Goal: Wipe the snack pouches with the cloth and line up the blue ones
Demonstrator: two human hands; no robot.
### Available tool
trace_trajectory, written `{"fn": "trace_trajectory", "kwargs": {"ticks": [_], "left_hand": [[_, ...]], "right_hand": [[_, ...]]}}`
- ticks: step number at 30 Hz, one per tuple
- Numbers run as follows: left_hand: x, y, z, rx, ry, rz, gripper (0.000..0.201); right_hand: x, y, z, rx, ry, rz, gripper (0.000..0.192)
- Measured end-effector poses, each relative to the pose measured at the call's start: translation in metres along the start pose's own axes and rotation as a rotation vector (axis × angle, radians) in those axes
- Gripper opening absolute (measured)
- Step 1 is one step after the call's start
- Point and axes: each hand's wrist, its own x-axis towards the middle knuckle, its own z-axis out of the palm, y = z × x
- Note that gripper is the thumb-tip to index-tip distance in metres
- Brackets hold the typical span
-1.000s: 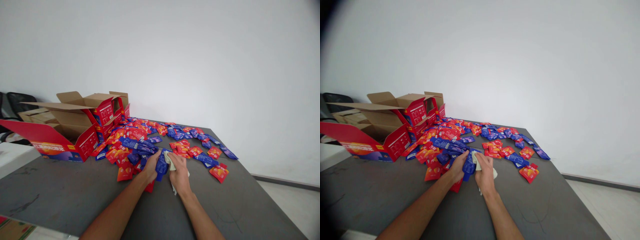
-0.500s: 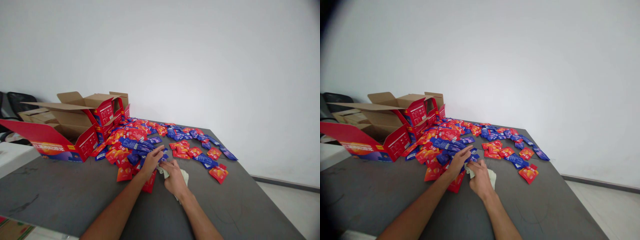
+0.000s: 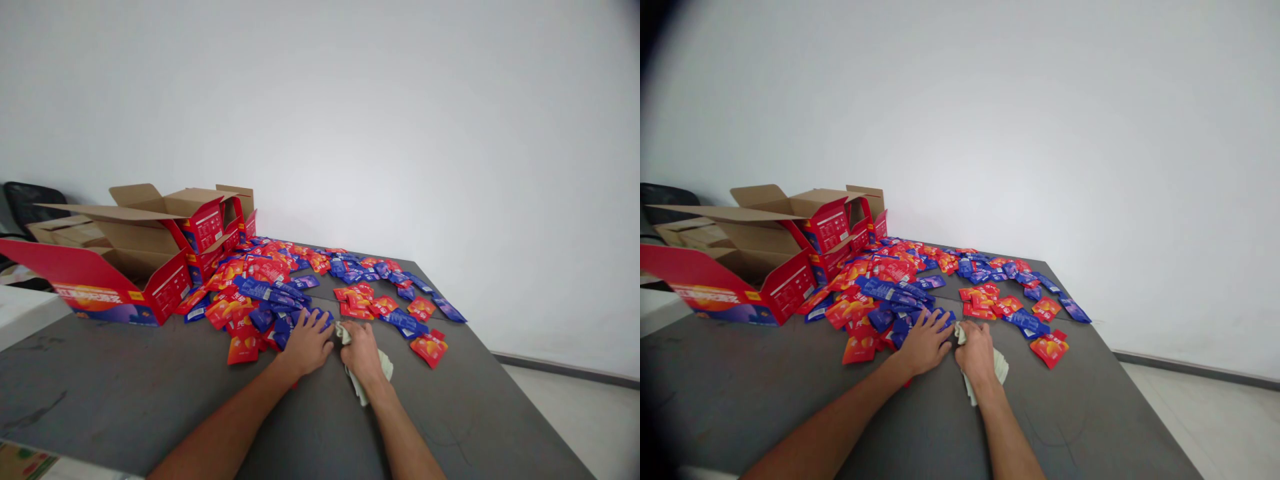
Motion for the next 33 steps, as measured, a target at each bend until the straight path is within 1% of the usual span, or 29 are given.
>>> {"fn": "trace_trajectory", "kwargs": {"ticks": [4, 7, 15, 20, 23, 25, 27, 29, 33], "left_hand": [[-0.002, 0.003, 0.004, 0.042, 0.025, -0.004, 0.040], [-0.001, -0.005, 0.001, 0.095, -0.011, 0.025, 0.040], [-0.004, -0.049, -0.019, 0.181, -0.040, 0.032, 0.042], [-0.006, -0.077, -0.031, 0.151, -0.001, 0.003, 0.040], [-0.008, -0.090, -0.038, 0.186, 0.007, -0.002, 0.040], [-0.009, -0.096, -0.040, 0.226, 0.001, -0.001, 0.040], [-0.008, -0.097, -0.041, 0.253, 0.000, -0.012, 0.040], [-0.006, -0.093, -0.040, 0.271, 0.004, -0.024, 0.040], [-0.001, -0.073, -0.033, 0.296, 0.023, -0.014, 0.039]], "right_hand": [[0.000, -0.010, 0.000, 0.020, -0.046, -0.057, 0.054], [-0.001, -0.016, 0.003, 0.028, -0.059, -0.087, 0.053], [-0.003, -0.015, 0.011, -0.014, -0.044, -0.075, 0.059], [-0.004, -0.016, 0.013, -0.030, -0.041, -0.079, 0.062], [-0.004, -0.017, 0.012, -0.033, -0.038, -0.089, 0.064], [-0.004, -0.017, 0.012, -0.035, -0.031, -0.091, 0.064], [-0.003, -0.017, 0.012, -0.037, -0.025, -0.093, 0.063], [-0.003, -0.016, 0.013, -0.040, -0.022, -0.085, 0.063], [-0.001, -0.013, 0.013, -0.046, -0.004, -0.050, 0.064]]}}
